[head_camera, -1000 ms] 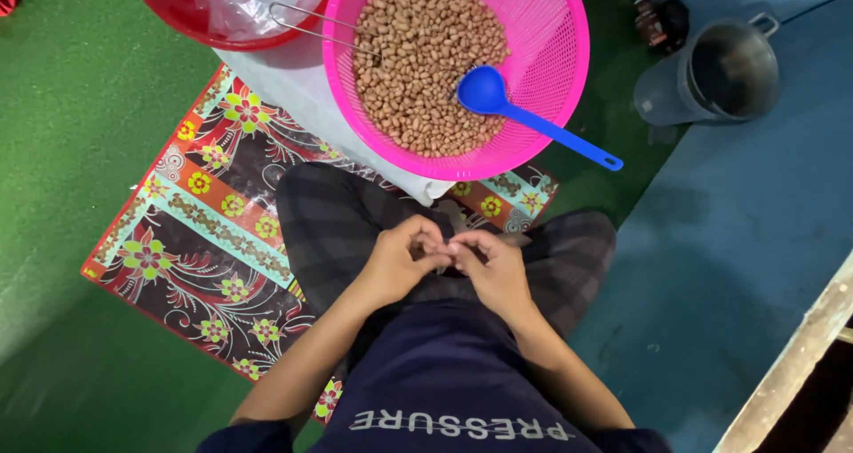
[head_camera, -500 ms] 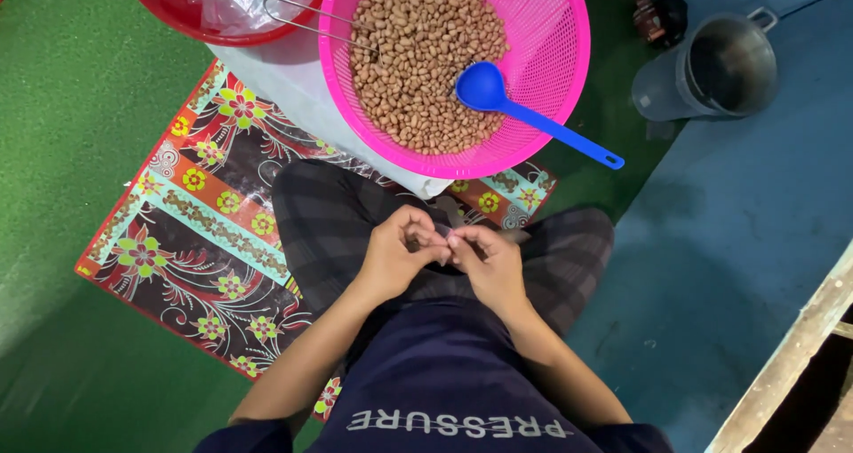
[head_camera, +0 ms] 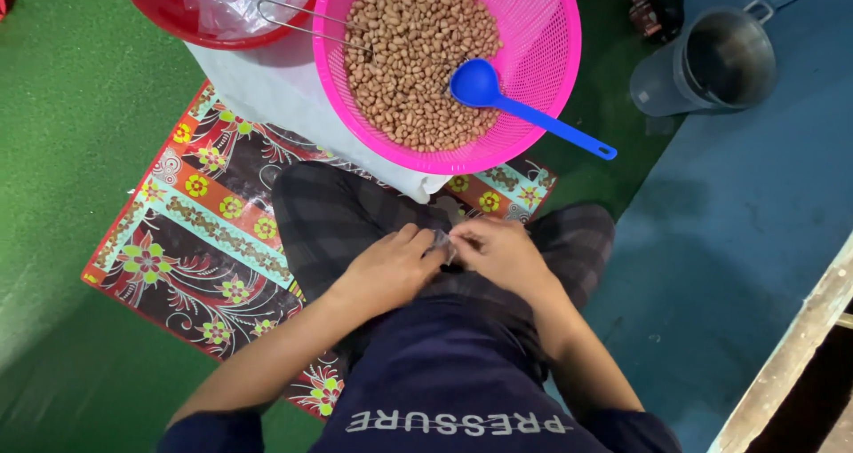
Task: Scooping peanuts from a basket into small plastic bags using a spoon and hands while sitting on the floor.
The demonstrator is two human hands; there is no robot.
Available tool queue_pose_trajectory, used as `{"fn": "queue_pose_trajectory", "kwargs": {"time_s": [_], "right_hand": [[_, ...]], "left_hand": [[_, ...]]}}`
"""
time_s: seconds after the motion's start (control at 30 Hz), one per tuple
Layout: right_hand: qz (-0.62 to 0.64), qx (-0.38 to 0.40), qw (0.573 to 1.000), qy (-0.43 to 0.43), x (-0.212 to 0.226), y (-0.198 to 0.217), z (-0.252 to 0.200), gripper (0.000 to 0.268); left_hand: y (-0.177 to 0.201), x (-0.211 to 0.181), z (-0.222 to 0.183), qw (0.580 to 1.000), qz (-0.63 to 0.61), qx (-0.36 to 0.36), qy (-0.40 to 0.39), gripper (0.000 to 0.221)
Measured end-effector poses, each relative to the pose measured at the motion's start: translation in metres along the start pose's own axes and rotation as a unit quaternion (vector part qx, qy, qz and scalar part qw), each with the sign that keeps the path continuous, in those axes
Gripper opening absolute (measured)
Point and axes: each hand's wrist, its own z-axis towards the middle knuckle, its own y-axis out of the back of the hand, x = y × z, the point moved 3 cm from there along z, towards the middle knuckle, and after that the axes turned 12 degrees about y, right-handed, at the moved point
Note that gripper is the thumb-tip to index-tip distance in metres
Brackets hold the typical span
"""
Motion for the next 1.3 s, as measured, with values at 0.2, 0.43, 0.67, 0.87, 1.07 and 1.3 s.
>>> {"fn": "queue_pose_trajectory", "kwargs": {"time_s": [0.2,0.43,0.67,0.87,1.07,1.3], "right_hand": [[0.241,-0.049,0.961,-0.123,-0.026,-0.020,-0.015,0.064],[-0.057,-0.117,0.990,0.047,-0.006,-0.003,-0.004,0.012],[0.092,-0.148,0.974,-0.146,0.001,-0.005,0.002,0.022],[-0.106,-0.080,0.983,-0.123,0.007,-0.011,0.007,0.016],[-0.013,-0.130,0.981,-0.145,0.015,0.007,0.009,0.013],[0.128,-0.347,0.926,-0.071,-0.035,0.056,0.015,0.060]], "left_hand": [[0.011,0.013,0.010,0.977,-0.181,-0.096,0.055,0.008],[0.010,0.026,0.013,0.925,-0.320,-0.128,0.160,0.007],[0.015,0.008,0.022,0.988,-0.005,-0.152,0.027,0.009],[0.007,-0.009,0.021,0.991,0.044,-0.122,-0.032,0.008],[0.001,-0.004,0.014,0.996,0.014,-0.085,-0.018,0.009],[0.039,-0.007,0.015,0.984,-0.102,-0.142,0.042,0.008]]}}
